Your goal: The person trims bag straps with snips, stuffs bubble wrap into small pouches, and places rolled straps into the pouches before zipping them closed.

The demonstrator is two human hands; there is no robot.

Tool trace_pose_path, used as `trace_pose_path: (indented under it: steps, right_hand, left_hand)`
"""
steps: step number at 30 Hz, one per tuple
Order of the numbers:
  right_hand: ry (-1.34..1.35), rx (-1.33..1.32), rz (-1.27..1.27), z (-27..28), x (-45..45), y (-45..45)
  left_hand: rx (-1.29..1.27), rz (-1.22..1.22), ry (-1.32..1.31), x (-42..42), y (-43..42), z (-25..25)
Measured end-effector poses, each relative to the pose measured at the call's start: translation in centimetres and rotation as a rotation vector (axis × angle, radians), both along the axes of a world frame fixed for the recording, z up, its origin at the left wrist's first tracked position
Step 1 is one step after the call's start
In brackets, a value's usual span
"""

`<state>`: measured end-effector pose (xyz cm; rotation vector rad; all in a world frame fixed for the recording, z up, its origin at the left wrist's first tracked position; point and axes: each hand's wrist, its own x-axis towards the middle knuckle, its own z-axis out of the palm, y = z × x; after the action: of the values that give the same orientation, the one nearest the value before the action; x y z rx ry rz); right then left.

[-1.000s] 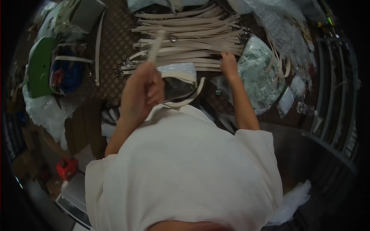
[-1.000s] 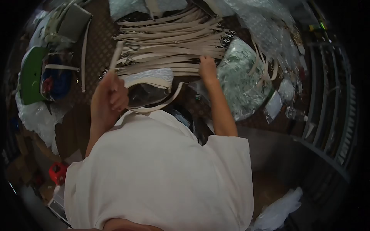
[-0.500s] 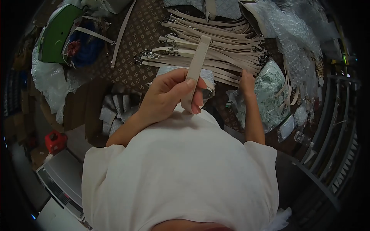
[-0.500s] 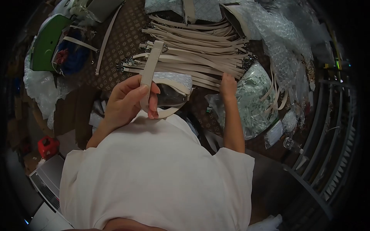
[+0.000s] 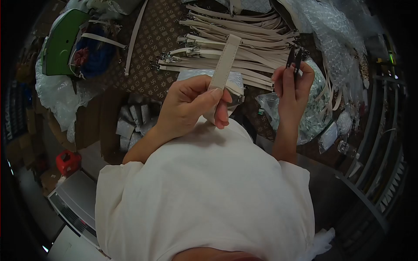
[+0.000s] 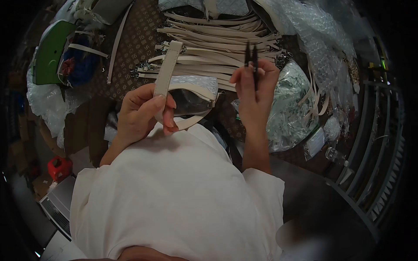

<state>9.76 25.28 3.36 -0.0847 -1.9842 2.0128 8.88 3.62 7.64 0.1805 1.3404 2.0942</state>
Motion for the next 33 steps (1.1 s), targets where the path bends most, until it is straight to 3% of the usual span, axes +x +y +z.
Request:
trace_pose_path:
  steps: [4,6,10,14,18,33]
  right_hand:
    - [0.176,0.124,0.094,1.1,1.0,-1.6]
    - [0.379,0.429,0.167,1.7,0.9,-1.4]
    - [0.285,0.578,0.133,4.0,2.0,-2.6]
    - [0.335,0.715,0.107,3.8,2.4,-2.7]
    - [0.425,0.846,0.076,3.4,2.2,-2.8]
    - [0.462,0.918,0.054,3.1,1.9,-2.6]
  left_hand:
    - [-0.010,0.014,-0.057,0.1,-0.1,0.5]
    - [-0.027,0.020,-0.065,0.1,-0.2,0.4]
    - [0.005,0.038,-0.053,0.2,-0.1,0.3]
    - [0.025,0.126,-0.037,0.5,0.7,0.5]
    - [0.008,0.066,0.013,0.5,0.4,0.2]
    - [-0.030,0.041,0.016,0.3,0.3,0.0]
